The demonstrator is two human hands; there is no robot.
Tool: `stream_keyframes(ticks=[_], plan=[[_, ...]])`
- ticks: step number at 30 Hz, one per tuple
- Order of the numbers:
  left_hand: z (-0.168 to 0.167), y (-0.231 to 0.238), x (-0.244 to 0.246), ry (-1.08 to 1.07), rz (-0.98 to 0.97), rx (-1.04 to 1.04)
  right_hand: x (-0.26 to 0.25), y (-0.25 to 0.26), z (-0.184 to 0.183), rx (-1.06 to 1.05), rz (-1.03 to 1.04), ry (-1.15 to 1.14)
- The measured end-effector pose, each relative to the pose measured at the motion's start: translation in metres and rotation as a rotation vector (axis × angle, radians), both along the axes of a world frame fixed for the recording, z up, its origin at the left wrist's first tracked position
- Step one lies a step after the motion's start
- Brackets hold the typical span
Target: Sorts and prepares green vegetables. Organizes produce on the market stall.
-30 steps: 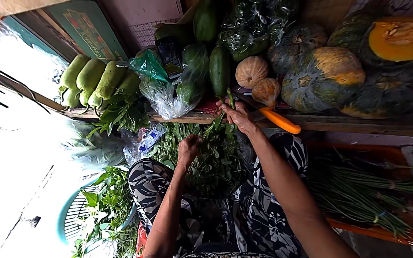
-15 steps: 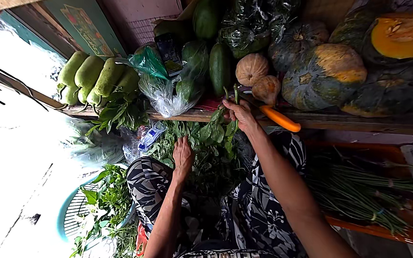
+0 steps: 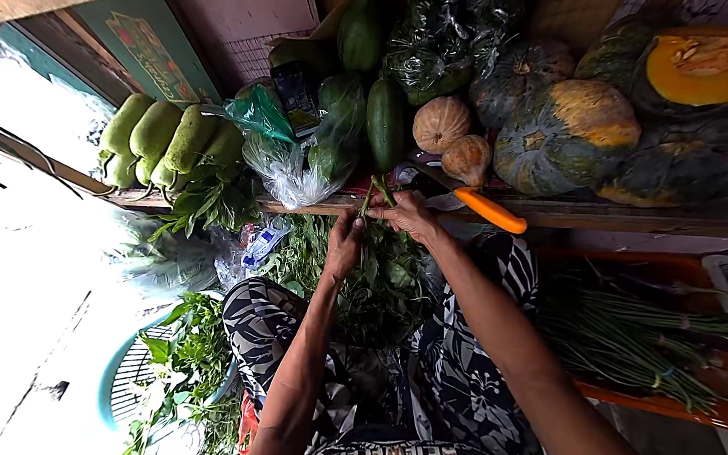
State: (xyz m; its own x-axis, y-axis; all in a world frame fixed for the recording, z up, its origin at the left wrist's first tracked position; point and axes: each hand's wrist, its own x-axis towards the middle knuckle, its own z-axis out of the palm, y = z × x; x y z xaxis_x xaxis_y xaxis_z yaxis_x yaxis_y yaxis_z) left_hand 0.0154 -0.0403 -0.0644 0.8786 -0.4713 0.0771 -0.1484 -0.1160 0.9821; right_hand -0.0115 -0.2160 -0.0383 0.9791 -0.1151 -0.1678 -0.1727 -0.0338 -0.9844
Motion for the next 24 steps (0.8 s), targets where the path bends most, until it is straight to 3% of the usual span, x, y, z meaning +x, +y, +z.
stream_keyframes(ticks=[5, 8, 11, 14, 17, 21, 24], plan=[[-0.005, -0.006, -0.010, 0.314, 0.004, -0.361, 0.001, 0.003, 0.000, -0.248, 0.063, -0.074], [0.001, -0.007, -0.013, 0.423, 0.024, -0.399, -0.003, 0.008, 0.007, -0.418, 0.062, -0.138], [0.009, -0.002, -0.015, 0.438, 0.059, -0.402, 0.001, 0.002, 0.002, -0.474, -0.110, -0.151], [0.011, 0.007, -0.018, 0.326, 0.114, -0.347, 0.002, -0.010, -0.002, -0.378, -0.172, -0.093], [0.001, 0.010, -0.015, 0.227, 0.121, -0.333, 0.003, 0.002, -0.008, -0.162, -0.081, -0.003], [-0.001, 0.003, -0.012, 0.271, 0.092, -0.365, -0.002, 0.016, -0.003, 0.205, -0.031, -0.018], [-0.001, 0.003, -0.006, 0.308, 0.066, -0.300, -0.002, 0.017, -0.003, 0.290, 0.008, -0.015]])
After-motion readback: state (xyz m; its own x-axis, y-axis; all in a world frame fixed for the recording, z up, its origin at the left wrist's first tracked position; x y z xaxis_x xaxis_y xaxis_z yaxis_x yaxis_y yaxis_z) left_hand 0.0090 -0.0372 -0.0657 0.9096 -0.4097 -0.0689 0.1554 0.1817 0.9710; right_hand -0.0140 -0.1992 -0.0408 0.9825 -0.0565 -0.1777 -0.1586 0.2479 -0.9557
